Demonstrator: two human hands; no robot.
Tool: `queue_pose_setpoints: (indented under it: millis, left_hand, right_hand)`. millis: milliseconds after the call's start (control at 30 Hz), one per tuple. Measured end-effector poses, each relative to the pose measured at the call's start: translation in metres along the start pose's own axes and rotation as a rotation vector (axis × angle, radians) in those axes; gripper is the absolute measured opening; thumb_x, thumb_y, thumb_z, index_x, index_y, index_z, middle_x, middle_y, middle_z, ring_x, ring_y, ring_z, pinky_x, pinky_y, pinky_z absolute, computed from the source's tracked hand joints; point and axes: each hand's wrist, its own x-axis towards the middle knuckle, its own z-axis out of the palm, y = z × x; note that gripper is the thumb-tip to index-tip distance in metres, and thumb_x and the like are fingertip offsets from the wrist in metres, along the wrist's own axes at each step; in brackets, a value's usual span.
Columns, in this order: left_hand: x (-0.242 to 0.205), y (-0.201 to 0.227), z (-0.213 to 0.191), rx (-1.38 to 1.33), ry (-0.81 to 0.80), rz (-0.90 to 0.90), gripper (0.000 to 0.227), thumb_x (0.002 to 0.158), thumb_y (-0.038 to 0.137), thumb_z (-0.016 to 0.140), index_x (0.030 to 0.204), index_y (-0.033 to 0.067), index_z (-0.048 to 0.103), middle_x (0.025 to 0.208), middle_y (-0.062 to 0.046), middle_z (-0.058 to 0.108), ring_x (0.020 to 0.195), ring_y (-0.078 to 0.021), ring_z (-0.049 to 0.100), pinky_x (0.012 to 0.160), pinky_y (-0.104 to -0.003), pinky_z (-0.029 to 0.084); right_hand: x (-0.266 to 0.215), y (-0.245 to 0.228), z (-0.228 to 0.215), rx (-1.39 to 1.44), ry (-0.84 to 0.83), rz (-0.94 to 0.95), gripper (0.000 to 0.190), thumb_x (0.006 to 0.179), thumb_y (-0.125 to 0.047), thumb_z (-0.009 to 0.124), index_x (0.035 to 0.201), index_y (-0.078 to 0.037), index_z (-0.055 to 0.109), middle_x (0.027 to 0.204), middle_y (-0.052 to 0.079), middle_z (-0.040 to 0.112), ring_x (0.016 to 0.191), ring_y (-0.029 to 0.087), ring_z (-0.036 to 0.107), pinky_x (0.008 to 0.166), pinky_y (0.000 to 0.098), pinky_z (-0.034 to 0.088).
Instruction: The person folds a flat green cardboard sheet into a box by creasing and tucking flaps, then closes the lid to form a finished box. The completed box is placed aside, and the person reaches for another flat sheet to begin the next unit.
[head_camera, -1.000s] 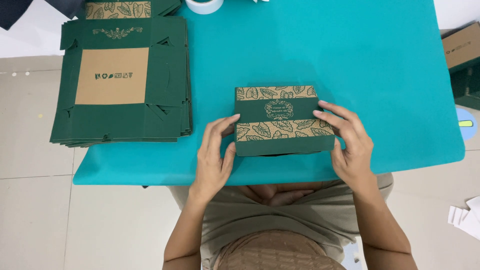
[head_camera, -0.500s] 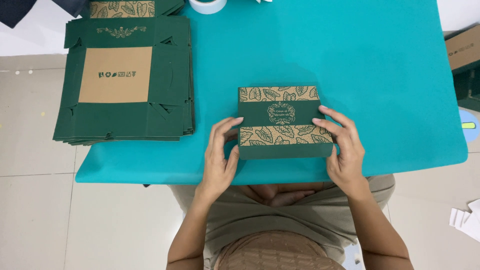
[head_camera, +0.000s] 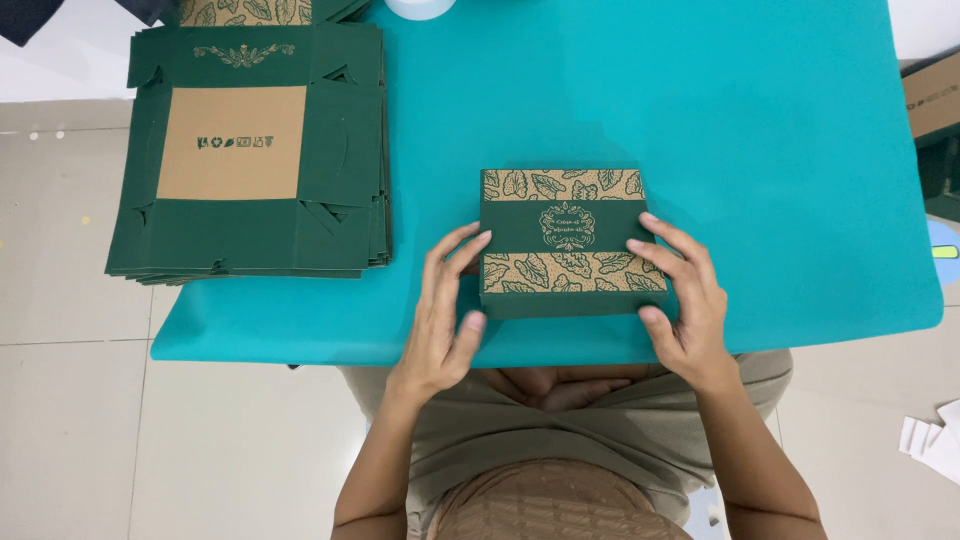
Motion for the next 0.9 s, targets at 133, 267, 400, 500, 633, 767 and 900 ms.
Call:
queue_pose_setpoints:
  millis: [133,267,400,500,633,767,900]
  left_hand:
    - [0.0,-0.005,0.002,0.038,-0.008,0.014,0.051,0.098,0.031,0.054,0.143,0.0101,0.046,0.144,-0.022,0.037,0.136,-0.0477,0.04,0.104,-0.063,0.045]
    - [-0.001,-0.004,0.003,0.033,-0.008,0.019,0.045,0.099,0.027,0.055,0.141,0.0106,0.049,0.143,-0.021,0.035,0.135,-0.0454,0.043,0.105,-0.059,0.047]
    - [-0.001,-0.003,0.004,0.043,-0.006,0.022,0.042,0.099,0.021,0.057,0.139,0.0106,0.05,0.142,-0.022,0.035,0.133,-0.0451,0.046,0.104,-0.059,0.048]
    - [-0.001,-0.002,0.005,0.05,0.002,0.024,0.041,0.099,0.021,0.056,0.139,0.0108,0.051,0.142,-0.022,0.036,0.13,-0.0442,0.049,0.103,-0.06,0.049]
    - [-0.002,-0.003,0.005,0.059,0.007,0.033,0.041,0.1,0.023,0.056,0.138,0.0111,0.051,0.142,-0.022,0.036,0.126,-0.0441,0.054,0.102,-0.06,0.05]
    - [-0.004,-0.004,0.005,0.076,-0.005,0.036,0.041,0.1,0.021,0.056,0.139,0.011,0.051,0.142,-0.023,0.036,0.124,-0.045,0.055,0.1,-0.06,0.051]
    - [-0.009,-0.009,0.008,0.105,-0.013,0.034,0.048,0.095,0.025,0.066,0.139,0.0124,0.051,0.141,-0.022,0.037,0.12,-0.0437,0.058,0.099,-0.062,0.051]
  right_hand:
    - [0.0,0.002,0.001,-0.063,-0.008,-0.001,0.045,0.102,-0.039,0.04,0.123,-0.006,0.062,0.135,0.019,0.052,0.131,0.044,0.052,0.098,0.0527,0.052]
    - [-0.007,0.009,0.002,-0.112,-0.025,-0.014,0.041,0.102,-0.039,0.041,0.121,-0.012,0.065,0.136,0.016,0.051,0.126,0.041,0.057,0.095,0.05,0.055]
    - [-0.011,0.012,0.002,-0.115,-0.037,-0.012,0.038,0.101,-0.039,0.042,0.121,-0.017,0.066,0.137,0.015,0.05,0.124,0.04,0.059,0.094,0.0484,0.056]
    - [-0.013,0.014,0.002,-0.118,-0.042,-0.01,0.038,0.101,-0.039,0.042,0.121,-0.018,0.067,0.138,0.015,0.049,0.125,0.04,0.058,0.094,0.048,0.056]
    - [-0.013,0.013,0.002,-0.129,-0.052,-0.01,0.039,0.101,-0.04,0.043,0.121,-0.019,0.068,0.138,0.016,0.05,0.126,0.042,0.058,0.094,0.048,0.056]
    - [-0.014,0.011,0.002,-0.141,-0.075,0.003,0.038,0.101,-0.04,0.043,0.122,-0.021,0.068,0.138,0.015,0.049,0.124,0.041,0.058,0.092,0.0472,0.057]
    - [-0.013,0.009,0.002,-0.142,-0.086,0.012,0.041,0.102,-0.04,0.039,0.122,-0.021,0.069,0.137,0.015,0.049,0.122,0.043,0.059,0.09,0.0481,0.057]
